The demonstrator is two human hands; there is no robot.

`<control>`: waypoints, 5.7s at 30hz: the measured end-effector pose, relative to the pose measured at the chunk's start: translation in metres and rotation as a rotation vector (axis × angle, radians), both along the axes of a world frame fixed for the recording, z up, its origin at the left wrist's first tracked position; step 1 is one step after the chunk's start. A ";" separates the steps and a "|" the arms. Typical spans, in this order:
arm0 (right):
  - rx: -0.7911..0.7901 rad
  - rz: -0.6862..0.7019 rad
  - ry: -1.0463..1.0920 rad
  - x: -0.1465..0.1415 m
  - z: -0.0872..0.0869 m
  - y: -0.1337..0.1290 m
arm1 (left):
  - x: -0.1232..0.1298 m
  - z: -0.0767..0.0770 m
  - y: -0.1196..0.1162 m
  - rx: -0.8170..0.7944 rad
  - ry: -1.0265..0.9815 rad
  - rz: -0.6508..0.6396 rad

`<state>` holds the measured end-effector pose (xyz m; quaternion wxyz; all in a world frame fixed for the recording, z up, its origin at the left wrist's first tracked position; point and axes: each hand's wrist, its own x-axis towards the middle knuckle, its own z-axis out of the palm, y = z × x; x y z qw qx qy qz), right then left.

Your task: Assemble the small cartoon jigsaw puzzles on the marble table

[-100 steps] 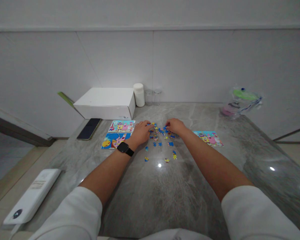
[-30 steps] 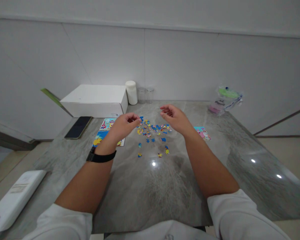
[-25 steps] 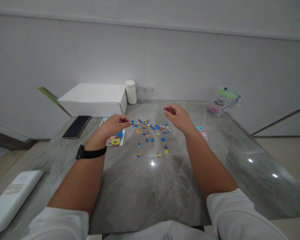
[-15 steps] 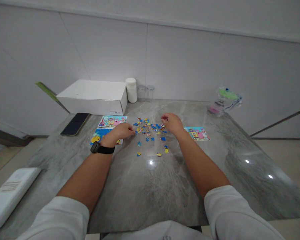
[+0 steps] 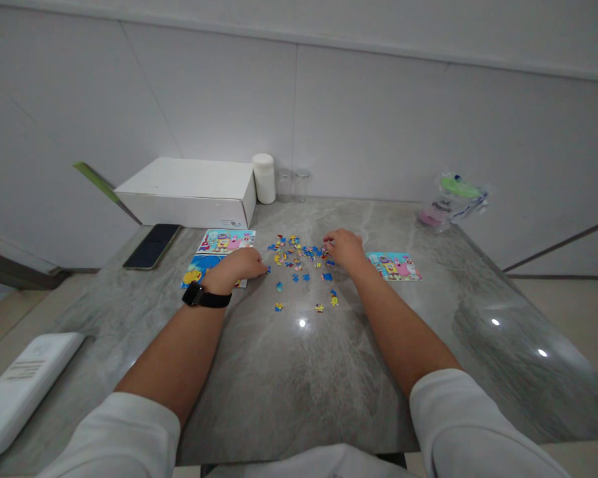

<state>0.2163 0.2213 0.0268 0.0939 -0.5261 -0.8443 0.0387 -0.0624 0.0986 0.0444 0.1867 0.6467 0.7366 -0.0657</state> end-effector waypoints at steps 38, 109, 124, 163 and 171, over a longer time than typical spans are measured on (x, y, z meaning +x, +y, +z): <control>-0.524 0.502 0.865 -0.035 0.046 -0.047 | 0.038 0.048 -0.019 0.588 -0.758 -0.071; -0.196 0.418 -0.085 -0.047 0.017 -0.067 | -0.021 0.016 -0.006 0.380 -0.119 -0.076; -0.180 0.493 -0.047 -0.056 0.006 -0.078 | -0.006 -0.011 0.000 0.210 -0.059 -0.168; -0.306 0.291 0.066 -0.030 0.026 -0.036 | 0.046 -0.011 -0.009 0.295 -0.227 -0.299; -0.252 0.261 0.030 -0.028 0.029 -0.037 | 0.058 -0.008 -0.013 0.372 -0.180 -0.349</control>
